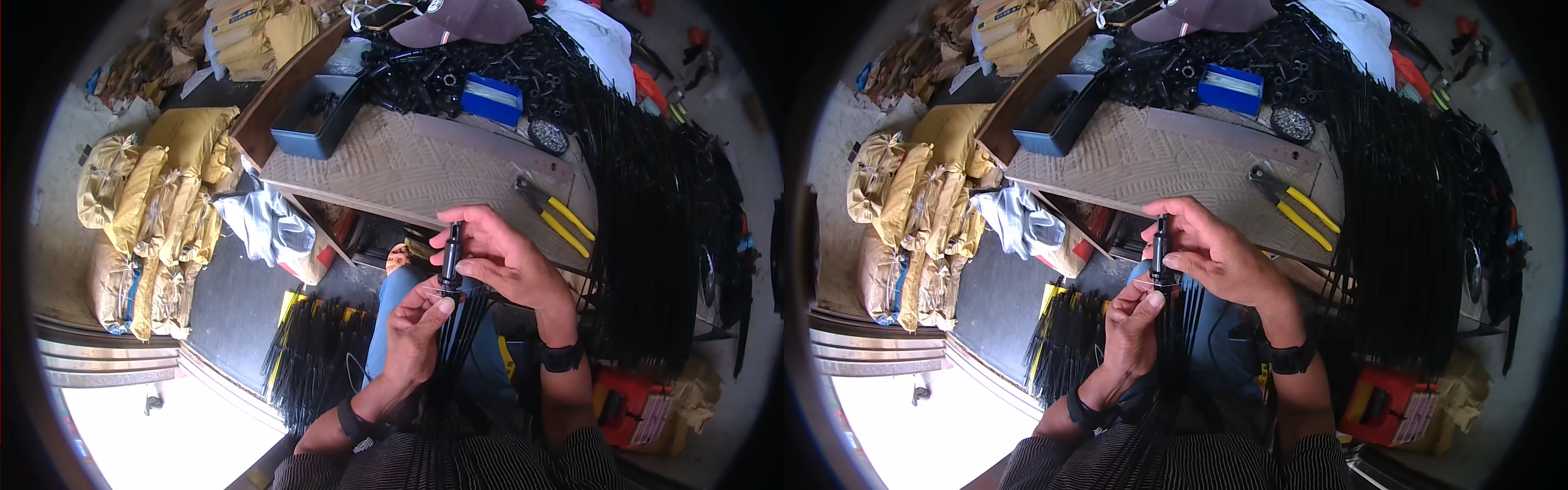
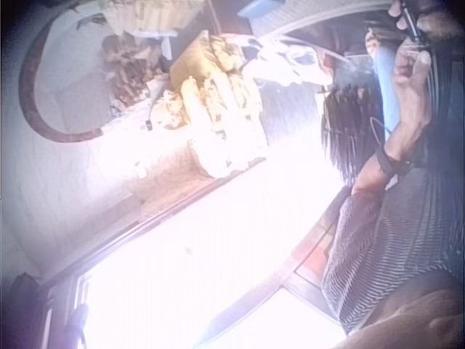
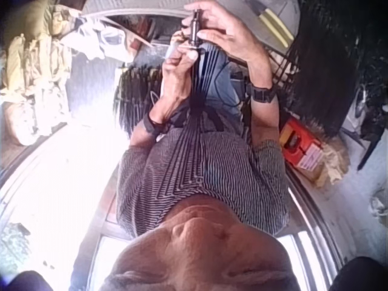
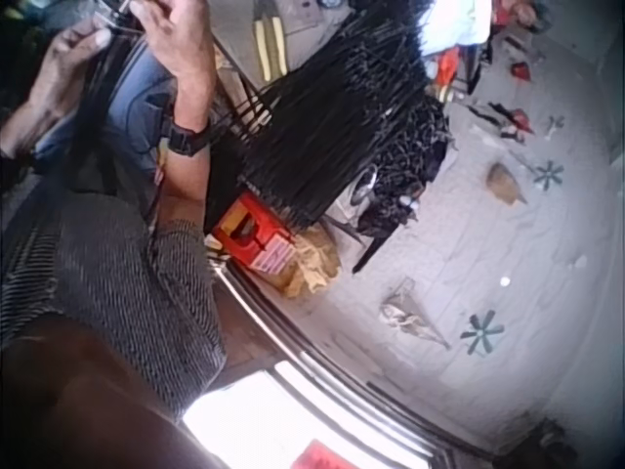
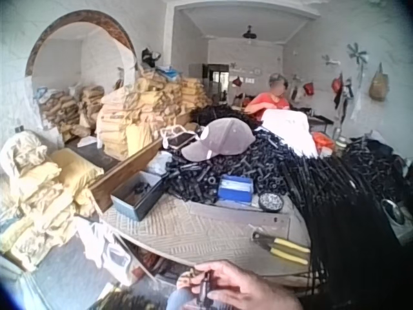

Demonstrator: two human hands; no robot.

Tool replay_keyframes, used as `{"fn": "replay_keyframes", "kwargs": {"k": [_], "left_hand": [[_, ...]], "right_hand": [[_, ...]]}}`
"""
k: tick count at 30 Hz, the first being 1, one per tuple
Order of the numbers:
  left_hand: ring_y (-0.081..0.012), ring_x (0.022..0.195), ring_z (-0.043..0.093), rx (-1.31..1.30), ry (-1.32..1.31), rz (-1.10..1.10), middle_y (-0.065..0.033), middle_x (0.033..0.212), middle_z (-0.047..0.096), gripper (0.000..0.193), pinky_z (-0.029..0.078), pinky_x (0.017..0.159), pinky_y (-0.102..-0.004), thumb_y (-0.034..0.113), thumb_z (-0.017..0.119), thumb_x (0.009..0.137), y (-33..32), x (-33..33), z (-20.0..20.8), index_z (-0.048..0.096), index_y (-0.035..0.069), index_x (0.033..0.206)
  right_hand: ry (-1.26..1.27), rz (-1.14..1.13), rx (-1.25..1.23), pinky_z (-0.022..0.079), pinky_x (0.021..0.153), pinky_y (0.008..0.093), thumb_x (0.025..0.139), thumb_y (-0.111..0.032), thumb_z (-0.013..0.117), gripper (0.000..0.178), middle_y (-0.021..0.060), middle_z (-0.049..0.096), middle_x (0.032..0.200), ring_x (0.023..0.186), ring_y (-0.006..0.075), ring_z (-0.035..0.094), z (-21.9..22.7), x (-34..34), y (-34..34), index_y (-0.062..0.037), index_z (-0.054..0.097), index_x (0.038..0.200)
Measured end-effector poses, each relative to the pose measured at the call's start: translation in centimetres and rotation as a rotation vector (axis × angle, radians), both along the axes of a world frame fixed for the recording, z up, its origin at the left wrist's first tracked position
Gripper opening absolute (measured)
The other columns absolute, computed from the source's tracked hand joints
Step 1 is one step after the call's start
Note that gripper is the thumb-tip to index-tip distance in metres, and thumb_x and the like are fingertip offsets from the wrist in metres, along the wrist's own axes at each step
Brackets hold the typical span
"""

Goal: Manually assemble and organize umbrella frame ribs and small components at a factory workbench.

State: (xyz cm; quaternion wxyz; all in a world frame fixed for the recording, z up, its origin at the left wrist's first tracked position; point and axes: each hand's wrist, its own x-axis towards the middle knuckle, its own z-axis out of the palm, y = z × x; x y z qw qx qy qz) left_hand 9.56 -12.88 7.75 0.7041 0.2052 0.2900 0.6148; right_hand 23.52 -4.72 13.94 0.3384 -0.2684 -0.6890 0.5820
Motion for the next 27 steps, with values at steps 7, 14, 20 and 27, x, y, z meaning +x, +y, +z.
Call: {"fn": "replay_keyframes", "kwargs": {"k": [7, 14, 20, 27], "left_hand": [[-0.0105, 0.088, 0.055, -0.027, 0.009, 0.016, -0.006, 0.1, 0.059, 0.014, 0.041, 0.085, -0.0253, 0.001, 0.06, 0.081, 0.1, 0.0, 0.5, 0.056, 0.0, 0.094], [-0.0093, 0.092, 0.053, 0.022, 0.021, 0.043, -0.0058, 0.102, 0.059, 0.014, 0.039, 0.086, -0.0249, 0.002, 0.061, 0.081, 0.0, 0.1, -0.3, 0.057, 0.0, 0.095], [-0.0096, 0.091, 0.053, -0.038, 0.032, 0.029, -0.0057, 0.1, 0.059, 0.006, 0.038, 0.087, -0.025, 0.002, 0.061, 0.081, 0.0, 0.5, 0.1, 0.057, 0.002, 0.087], [-0.0104, 0.088, 0.056, -0.017, 0.028, 0.027, -0.0056, 0.093, 0.062, 0.018, 0.039, 0.086, -0.0244, 0.005, 0.06, 0.082, -0.4, -0.6, -0.3, 0.059, -0.002, 0.099]], "right_hand": [[-0.125, -0.061, 0.073, 0.045, 0.083, 0.0283, 0.08, 0.008, 0.051, 0.048, 0.0119, 0.054, 0.107, 0.095, 0.0166, 0.059, 0.4, -0.3, -0.3, -0.0012, 0.035, 0.124], [-0.191, -0.106, 0.192, 0.048, 0.073, 0.0304, 0.078, 0.007, 0.054, 0.042, 0.0103, 0.058, 0.09, 0.085, 0.0178, 0.062, 0.6, -0.7, -0.5, -0.0038, 0.039, 0.116], [-0.175, -0.11, 0.184, 0.049, 0.073, 0.033, 0.076, 0.004, 0.058, 0.047, 0.0128, 0.058, 0.091, 0.084, 0.0237, 0.063, 1.1, -0.6, -0.7, -0.0045, 0.039, 0.118], [-0.216, -0.714, 0.567, 0.045, 0.081, 0.0348, 0.065, -0.018, 0.077, 0.086, 0.0189, 0.043, 0.116, 0.101, 0.0268, 0.051, -2.6, -0.8, -5.2, -0.0009, 0.026, 0.132]]}}
